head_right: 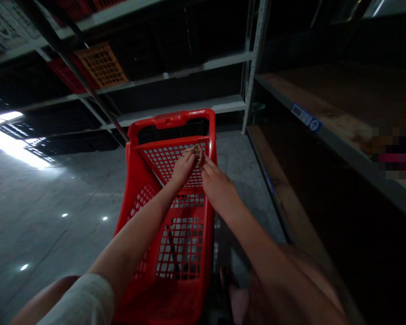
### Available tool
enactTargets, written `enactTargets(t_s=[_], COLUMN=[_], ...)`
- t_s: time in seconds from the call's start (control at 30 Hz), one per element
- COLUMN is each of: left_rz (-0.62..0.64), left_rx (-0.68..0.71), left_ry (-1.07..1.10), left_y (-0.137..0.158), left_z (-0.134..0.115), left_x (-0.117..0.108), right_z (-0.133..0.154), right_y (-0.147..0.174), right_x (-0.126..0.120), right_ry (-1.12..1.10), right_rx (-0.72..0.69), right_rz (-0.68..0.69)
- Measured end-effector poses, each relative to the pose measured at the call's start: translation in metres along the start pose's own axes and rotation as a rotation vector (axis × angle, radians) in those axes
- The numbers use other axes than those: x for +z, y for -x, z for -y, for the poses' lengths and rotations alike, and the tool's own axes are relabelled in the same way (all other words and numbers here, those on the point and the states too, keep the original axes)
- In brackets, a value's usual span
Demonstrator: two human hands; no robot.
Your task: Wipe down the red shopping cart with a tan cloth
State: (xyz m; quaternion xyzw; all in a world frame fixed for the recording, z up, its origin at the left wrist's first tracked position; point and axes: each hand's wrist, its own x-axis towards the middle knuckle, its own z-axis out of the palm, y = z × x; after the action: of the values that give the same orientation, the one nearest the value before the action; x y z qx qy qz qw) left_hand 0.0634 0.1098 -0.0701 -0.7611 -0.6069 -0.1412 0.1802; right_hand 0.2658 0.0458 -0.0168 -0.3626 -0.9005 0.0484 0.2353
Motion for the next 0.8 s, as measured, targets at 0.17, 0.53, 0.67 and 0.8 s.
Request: enactTargets(t_s=[0.17,0.53,0.67,0.8], left_rz=[0.211,-0.212,0.057,0.38], left_rx=[0.174,0.015,0.029,0.145], left_ry=[0.019,-0.034,-0.077,-0.043], left_y=[0.035,-0.035,0.003,0.061], left_z=[0.01,-0.003,-0.014,-0.014], left_x=[0.012,-0.039,0.001,0.04], right_z=[-0.003,0.0,-0.002,-0.005], right_y=[0.002,0.005,0.005,0.005], right_x=[0.004,-0.001,-0.002,-0.002], right_ry=[-0.018,-0.013,-0.078,-0.121], right_rx=[0.0,-0.031,-0.033,-0.031], right_rz=[-0.019,-0.031,-0.036,-0.009])
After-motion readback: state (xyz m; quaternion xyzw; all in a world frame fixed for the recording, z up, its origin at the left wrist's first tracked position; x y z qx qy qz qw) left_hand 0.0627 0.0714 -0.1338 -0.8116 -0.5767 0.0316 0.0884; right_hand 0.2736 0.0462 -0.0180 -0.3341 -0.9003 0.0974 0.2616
